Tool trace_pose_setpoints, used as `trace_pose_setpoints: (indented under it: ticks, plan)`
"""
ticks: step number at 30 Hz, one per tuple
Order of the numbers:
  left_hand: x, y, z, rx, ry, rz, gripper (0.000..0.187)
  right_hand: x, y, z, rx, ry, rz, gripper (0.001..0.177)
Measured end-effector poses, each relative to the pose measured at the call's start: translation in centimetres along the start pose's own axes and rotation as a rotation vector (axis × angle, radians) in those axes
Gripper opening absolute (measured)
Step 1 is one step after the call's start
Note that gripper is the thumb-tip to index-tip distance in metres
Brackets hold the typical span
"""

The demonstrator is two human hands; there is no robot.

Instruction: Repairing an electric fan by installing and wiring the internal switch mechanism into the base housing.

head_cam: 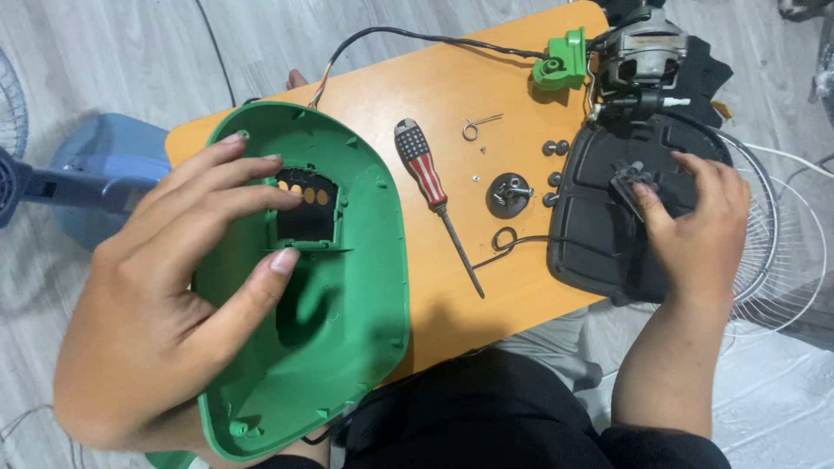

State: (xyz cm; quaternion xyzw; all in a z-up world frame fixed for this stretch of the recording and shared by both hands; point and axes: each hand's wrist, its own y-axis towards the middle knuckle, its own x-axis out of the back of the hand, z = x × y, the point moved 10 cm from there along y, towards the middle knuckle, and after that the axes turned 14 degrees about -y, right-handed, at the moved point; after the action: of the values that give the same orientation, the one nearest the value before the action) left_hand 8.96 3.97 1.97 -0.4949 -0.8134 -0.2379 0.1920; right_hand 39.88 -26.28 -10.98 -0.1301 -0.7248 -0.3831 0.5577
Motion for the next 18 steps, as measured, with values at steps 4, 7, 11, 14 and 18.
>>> trace_pose_setpoints:
  ticks: [4, 7, 11, 14, 18]
  plan:
    - [0.1, -0.1, 0.0, -0.01, -0.001, -0.015, 0.034, 4.5, -0.8, 9.9, 0.12, 0.197, -0.15, 0.038]
    - [0.2, -0.4, 0.2, -0.005, 0.05, -0.033, 0.036, 5.4, -3.7, 19.6, 0.464, 0.488, -0.074, 0.036]
    - [0.6, -0.5, 0.0, 0.005, 0.031, -0.061, 0.043, 5.1, -7.4, 28.4, 0.729, 0.839, 0.155, 0.069]
    - [0.8, -0.7, 0.4, 0.029, 0.005, -0.054, 0.049, 5.4, -7.9, 31.9, 0.823, 0.885, 0.215, 0.069]
    - [1.0, -1.0, 0.3, 0.024, 0.034, -0.063, 0.054, 5.5, -9.0, 33.9, 0.901, 1.063, 0.38, 0.087]
